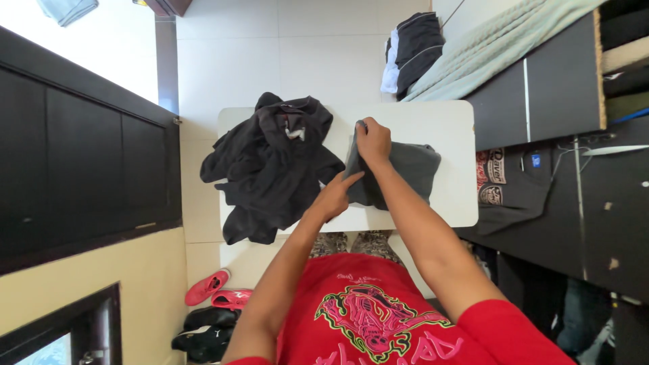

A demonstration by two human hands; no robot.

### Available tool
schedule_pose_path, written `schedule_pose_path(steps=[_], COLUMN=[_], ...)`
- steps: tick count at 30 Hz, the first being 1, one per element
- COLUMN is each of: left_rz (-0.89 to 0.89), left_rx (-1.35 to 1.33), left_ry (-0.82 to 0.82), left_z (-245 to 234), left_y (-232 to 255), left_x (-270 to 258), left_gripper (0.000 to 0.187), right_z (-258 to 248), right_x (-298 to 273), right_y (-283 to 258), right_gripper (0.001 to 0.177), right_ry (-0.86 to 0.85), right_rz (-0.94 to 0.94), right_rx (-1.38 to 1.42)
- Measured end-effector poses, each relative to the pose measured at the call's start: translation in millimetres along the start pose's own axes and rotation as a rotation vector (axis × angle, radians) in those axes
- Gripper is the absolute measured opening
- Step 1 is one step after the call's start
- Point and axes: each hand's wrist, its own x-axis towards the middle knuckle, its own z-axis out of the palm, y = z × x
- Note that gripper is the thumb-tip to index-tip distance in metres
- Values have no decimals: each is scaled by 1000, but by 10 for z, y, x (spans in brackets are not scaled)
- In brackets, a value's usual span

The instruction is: The person folds a pair of gray pants on a white table, then folds a black hoodie. The folded pants are placed on a shelf to the right, while the hoodie remains on the table at the end of the clip.

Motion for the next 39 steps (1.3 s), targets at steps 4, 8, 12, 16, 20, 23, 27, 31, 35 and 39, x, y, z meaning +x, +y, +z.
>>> schedule_pose_path(steps=[4,8,12,16,20,23,27,31,35,39], left_rz=[-14,-30,39,159,291,342,357,364,295,215], left_rx=[58,154,226,251,214,270,344,398,405,353], left_ry=[-8,38,309,382,329,323,368,427,424,366], left_z=[223,325,381,427,661,972,1418,1779,1931,2121], left_y=[-522,-533,-168,176,312,376,440,465,627,577], left_x=[255,201,4,-31,123,305,512,688,701,744], left_gripper=[69,57,48,46,46,42,35,29,23,18], right_z=[71,151,35,-216,-434,-452,-349,-826,-614,-427], right_x=[-7,27,173,111,81,58,29,-212,-162,-126], right_y=[-83,-55,17,90,486,1023,1805,1545,2146,2557], right_gripper=[16,16,21,21,27,32,38,54,44,39], right_ry=[8,4,-134,-182,-139,-80,-55,-168,-273,-284], right_rz=[44,66,73,194,321,451,626,690,682,585], right_rx=[69,96,313,552,809,880,824,693,498,252])
